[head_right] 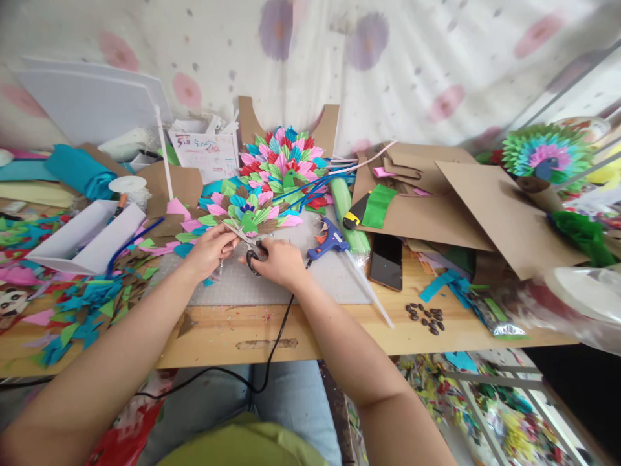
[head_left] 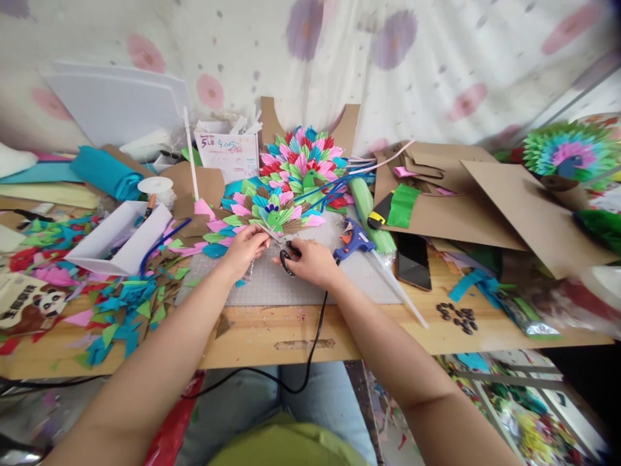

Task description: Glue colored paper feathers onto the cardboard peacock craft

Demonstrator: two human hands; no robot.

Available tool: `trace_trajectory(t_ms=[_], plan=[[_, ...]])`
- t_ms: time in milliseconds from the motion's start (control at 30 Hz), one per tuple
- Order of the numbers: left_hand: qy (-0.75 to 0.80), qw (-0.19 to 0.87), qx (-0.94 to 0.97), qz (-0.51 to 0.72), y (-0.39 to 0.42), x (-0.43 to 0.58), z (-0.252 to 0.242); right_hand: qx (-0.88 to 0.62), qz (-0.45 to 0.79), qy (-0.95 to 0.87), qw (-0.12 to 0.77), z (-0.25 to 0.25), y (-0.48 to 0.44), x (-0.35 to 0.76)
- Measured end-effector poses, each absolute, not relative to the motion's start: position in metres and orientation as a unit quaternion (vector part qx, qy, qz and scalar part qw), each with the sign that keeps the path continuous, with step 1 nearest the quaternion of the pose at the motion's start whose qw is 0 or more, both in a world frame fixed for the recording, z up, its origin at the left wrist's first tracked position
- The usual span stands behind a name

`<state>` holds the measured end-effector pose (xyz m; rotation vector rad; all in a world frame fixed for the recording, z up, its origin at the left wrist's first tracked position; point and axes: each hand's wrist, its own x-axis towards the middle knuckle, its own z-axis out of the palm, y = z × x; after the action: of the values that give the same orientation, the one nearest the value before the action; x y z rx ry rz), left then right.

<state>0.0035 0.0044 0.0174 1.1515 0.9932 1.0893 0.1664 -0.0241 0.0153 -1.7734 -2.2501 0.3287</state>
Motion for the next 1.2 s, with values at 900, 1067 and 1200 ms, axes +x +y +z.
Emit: trace_trajectory(t_ms=[900, 1067, 1200], plan=[[0.393, 0.692, 0.492, 0.353, 0.011, -0.009, 0.014, -0.643, 0.166, -0.739, 0.109, 0.022, -0.033, 0.151], [0.397, 0.700, 0.476, 0.355, 0.011, -0.010, 0.012, -0.652, 0.175, -0.730, 0.102, 0.021, -0.034, 0.148], [0.402, 0.708, 0.461, 0.352, 0.013, -0.012, 0.010, -0.653, 0.176, -0.731, 0.088, 0.021, -0.034, 0.147]])
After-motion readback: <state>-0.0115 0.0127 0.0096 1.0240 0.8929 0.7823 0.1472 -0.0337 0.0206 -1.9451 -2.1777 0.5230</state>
